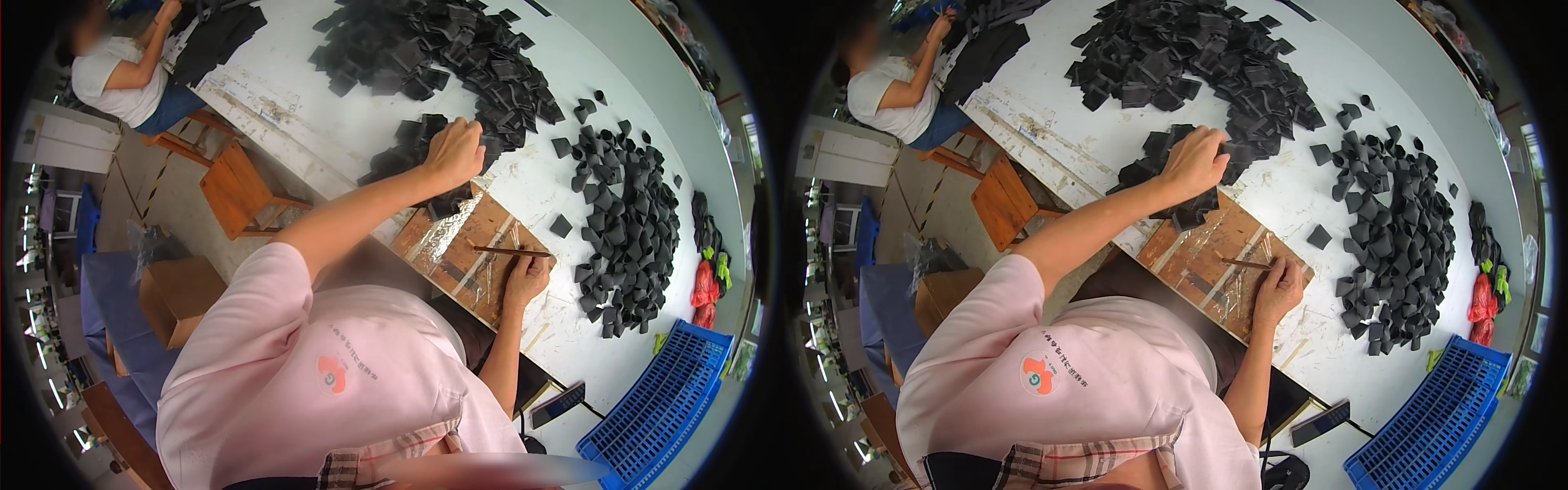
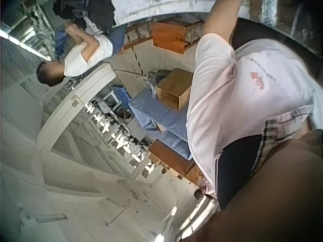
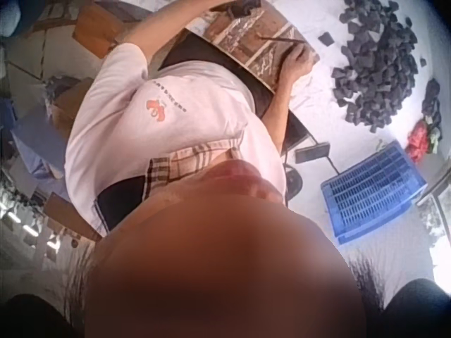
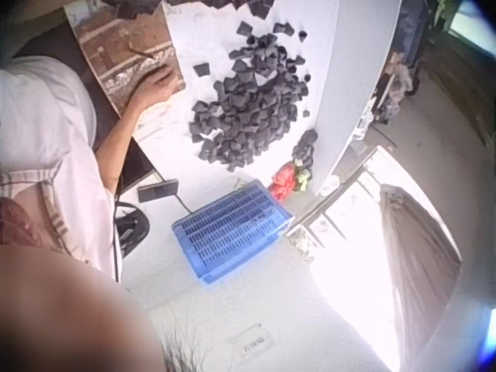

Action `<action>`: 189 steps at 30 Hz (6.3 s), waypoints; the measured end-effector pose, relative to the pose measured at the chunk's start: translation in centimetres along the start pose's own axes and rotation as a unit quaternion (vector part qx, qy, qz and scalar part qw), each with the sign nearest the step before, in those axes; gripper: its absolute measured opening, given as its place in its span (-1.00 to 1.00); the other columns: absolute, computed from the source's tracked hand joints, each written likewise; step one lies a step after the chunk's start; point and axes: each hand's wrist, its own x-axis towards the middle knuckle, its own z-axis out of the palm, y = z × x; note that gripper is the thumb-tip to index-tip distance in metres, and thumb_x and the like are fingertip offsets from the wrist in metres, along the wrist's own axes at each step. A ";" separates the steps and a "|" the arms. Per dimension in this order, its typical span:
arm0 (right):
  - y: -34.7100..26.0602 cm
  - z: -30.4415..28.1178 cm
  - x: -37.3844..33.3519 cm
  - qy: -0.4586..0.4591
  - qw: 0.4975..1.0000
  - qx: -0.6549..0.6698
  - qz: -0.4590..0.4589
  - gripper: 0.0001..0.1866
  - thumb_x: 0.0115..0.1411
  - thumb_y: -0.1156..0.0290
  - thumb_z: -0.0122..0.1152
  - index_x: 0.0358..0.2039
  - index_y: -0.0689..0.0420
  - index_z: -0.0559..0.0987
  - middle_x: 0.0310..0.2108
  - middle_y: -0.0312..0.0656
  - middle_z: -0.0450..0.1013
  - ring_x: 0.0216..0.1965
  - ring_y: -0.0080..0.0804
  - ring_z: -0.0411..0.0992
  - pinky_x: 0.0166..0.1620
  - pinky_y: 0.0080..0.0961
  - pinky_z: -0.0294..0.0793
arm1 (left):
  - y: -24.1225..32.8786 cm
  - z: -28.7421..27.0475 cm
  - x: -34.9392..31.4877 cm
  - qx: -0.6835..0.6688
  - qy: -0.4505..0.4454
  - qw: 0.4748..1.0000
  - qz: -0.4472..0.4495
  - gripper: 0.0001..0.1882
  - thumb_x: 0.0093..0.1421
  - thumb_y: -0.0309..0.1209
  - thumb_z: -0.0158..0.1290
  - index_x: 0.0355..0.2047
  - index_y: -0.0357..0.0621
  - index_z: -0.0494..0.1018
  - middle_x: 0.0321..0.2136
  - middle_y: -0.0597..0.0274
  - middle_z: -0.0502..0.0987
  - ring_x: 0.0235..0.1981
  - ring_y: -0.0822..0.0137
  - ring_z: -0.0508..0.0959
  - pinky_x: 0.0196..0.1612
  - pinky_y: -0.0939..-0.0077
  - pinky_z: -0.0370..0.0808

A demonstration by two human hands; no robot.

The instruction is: Manually processing and trimming small black foam pieces on a workbench using a small blade or tool.

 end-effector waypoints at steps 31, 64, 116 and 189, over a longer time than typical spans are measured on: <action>0.9 0.3 0.7 0.017 1.000 0.012 -0.004 -0.85 0.07 0.42 0.03 -0.55 0.23 0.43 -0.58 -0.12 0.38 -0.53 -0.19 0.34 -0.43 -0.43 0.31 | 2.6 -2.6 -0.2 0.047 -0.445 0.890 0.085 -0.62 -0.21 -0.40 0.15 -0.35 -0.27 0.33 -0.39 -0.03 0.40 -0.28 0.06 0.44 -0.29 0.30 0.40; -4.9 -3.4 -3.9 -0.070 0.955 0.277 0.080 -0.79 0.11 0.38 -0.03 -0.47 0.29 0.46 -0.62 -0.24 0.34 -0.56 -0.59 0.25 -0.48 -0.64 0.26 | 4.8 -9.0 -7.4 -0.352 -0.251 0.900 -0.058 -0.96 0.05 -0.58 -0.04 -0.51 -0.25 0.33 -0.70 0.44 0.33 -0.72 0.67 0.30 -0.67 0.79 0.26; -10.7 -7.7 -2.1 -0.240 0.577 0.730 0.277 -0.90 -0.04 0.57 0.13 -0.44 0.26 0.49 -0.68 -0.40 0.27 -0.69 -0.72 0.08 -0.65 -0.80 0.02 | 11.5 -9.7 -8.4 -0.549 -0.205 0.794 -0.160 -0.87 -0.08 -0.62 -0.08 -0.45 -0.28 0.32 -0.60 0.30 0.40 -0.63 0.58 0.38 -0.64 0.72 0.30; -12.5 -7.1 1.3 0.012 0.965 0.106 -0.241 -0.95 -0.05 0.60 0.10 -0.52 0.24 0.43 -0.63 -0.17 0.32 -0.68 -0.37 0.24 -0.59 -0.60 0.21 | 10.4 -8.2 -5.3 -0.416 -0.057 0.901 0.106 -0.94 -0.03 -0.53 0.08 -0.50 -0.24 0.43 -0.57 0.22 0.44 -0.55 0.41 0.44 -0.48 0.63 0.36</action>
